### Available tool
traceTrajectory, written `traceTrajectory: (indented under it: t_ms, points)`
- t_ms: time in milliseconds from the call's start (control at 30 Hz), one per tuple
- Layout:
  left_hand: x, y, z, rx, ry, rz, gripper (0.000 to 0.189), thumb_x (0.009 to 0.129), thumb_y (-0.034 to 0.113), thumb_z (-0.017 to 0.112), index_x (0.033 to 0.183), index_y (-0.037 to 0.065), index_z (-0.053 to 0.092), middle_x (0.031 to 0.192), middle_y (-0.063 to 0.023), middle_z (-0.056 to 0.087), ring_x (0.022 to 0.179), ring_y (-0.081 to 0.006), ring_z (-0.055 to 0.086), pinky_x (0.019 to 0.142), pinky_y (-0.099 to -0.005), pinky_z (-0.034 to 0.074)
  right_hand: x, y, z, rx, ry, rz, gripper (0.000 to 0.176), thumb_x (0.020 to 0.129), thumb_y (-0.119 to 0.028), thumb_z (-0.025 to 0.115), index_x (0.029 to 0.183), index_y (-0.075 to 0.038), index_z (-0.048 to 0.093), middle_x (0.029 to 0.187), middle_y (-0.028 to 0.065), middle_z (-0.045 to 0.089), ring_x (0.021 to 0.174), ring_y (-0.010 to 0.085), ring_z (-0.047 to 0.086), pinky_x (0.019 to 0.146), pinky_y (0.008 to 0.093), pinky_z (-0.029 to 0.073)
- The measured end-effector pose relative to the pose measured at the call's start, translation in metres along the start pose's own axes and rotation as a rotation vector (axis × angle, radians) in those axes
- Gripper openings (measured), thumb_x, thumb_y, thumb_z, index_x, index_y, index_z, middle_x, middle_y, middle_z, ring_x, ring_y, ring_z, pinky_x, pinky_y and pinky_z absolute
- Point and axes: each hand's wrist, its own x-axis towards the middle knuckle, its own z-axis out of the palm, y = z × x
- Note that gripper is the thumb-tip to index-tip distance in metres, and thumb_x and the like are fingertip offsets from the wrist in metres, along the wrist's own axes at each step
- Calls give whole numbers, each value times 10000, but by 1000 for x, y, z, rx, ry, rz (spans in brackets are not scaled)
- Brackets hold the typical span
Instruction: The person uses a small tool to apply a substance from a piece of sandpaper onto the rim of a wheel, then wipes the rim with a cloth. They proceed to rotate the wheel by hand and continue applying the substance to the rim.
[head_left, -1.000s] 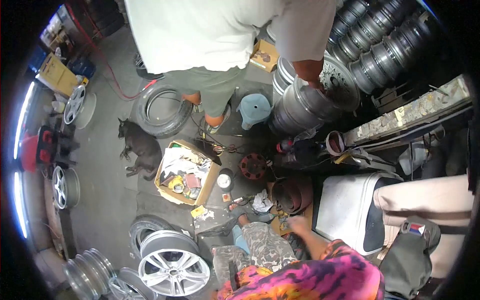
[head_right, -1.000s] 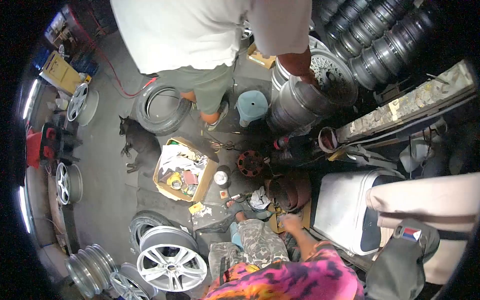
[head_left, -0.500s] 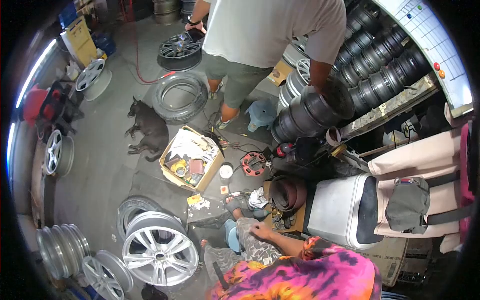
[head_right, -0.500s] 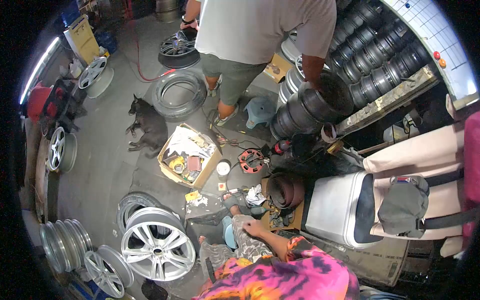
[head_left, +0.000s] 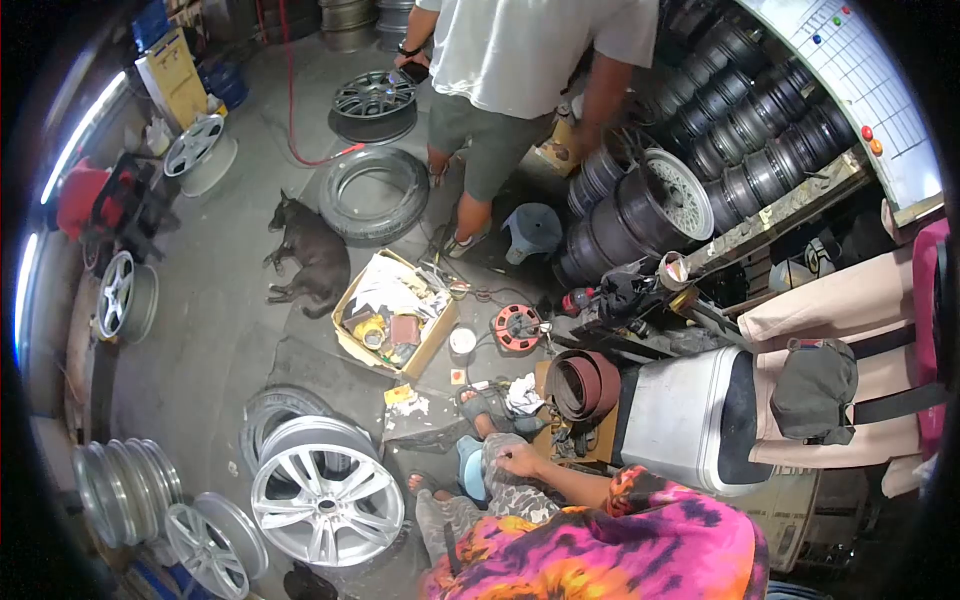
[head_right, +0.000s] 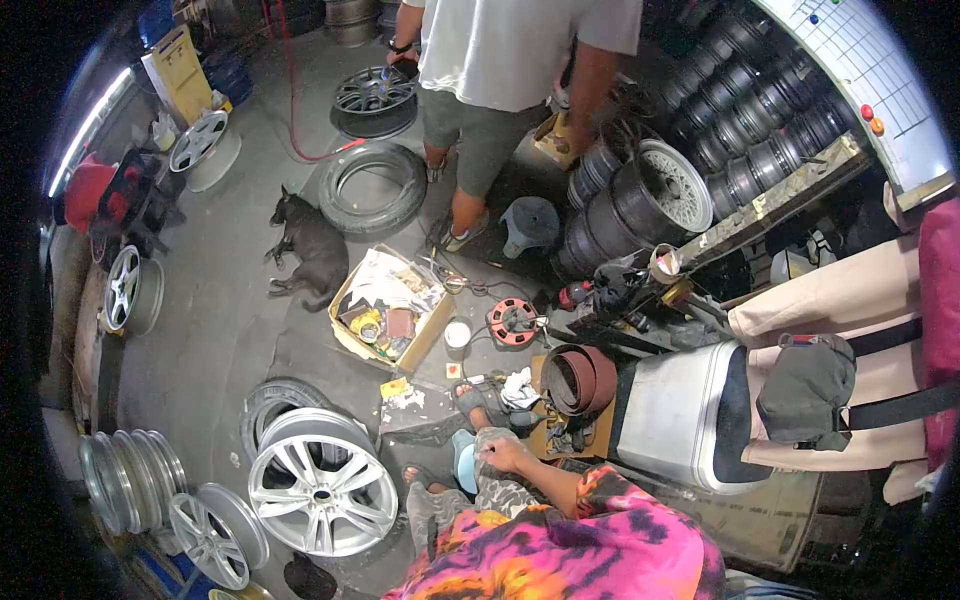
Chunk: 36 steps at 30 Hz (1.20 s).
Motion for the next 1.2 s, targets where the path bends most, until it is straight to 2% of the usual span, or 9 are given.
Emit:
traceTrajectory:
  t_ms: [233,333,400,600,733,800,1000,1200]
  points:
    - [13,-10,-5,1,7,1,396,918,329,576,1067,-26,671,986,-254,705,935,-368,690,787,-443,530,5,7,4,38,50,-97,373,826,-455,694,993,-122,720,1029,192,700,1003,375,656,850,445,511]
    - [13,-8,-6,-2,11,3,395,919,327,575,1067,-27,671,987,-253,705,935,-367,690,788,-442,530,-2,13,-5,39,58,-11,374,820,-446,700,1016,-129,731,1010,186,709,961,355,676,832,445,522]
    - [11,-8,-7,-6,13,7,394,920,326,574,1067,-27,671,988,-252,705,935,-366,690,788,-441,530,2,22,-8,-60,4,140,387,813,-428,687,1038,-117,725,1020,196,704,966,375,672,836,454,530]
    - [8,-12,-7,-22,23,10,392,923,322,572,1067,-28,671,991,-251,706,935,-364,690,789,-439,530,6,40,-7,-70,-24,144,423,813,-455,650,1028,-97,715,1037,217,694,999,405,656,874,469,525]
    - [2,-21,-4,-45,29,11,390,925,320,570,1067,-29,671,992,-249,706,935,-362,690,790,-438,529,6,30,-5,-78,-10,119,439,817,-469,641,1041,-98,709,1050,224,690,1010,409,652,882,475,522]
    - [0,-27,-2,-62,32,14,389,925,319,569,1067,-29,671,993,-249,706,935,-361,690,791,-437,529,7,21,-2,-133,44,75,372,817,-387,683,1042,-94,720,982,219,709,954,375,684,850,442,531]
    - [-18,-63,8,-155,56,12,386,928,315,567,1068,-30,671,996,-247,706,935,-359,690,792,-435,529,1,2,-1,-77,95,-18,350,822,-360,696,1032,-80,700,921,214,708,902,370,688,808,435,529]
    - [-47,-134,37,-300,89,-10,384,931,311,564,1068,-31,671,998,-245,707,935,-357,689,793,-433,529,-3,-5,14,-125,49,-41,273,834,-295,692,982,-66,699,875,179,712,853,324,698,770,410,534]
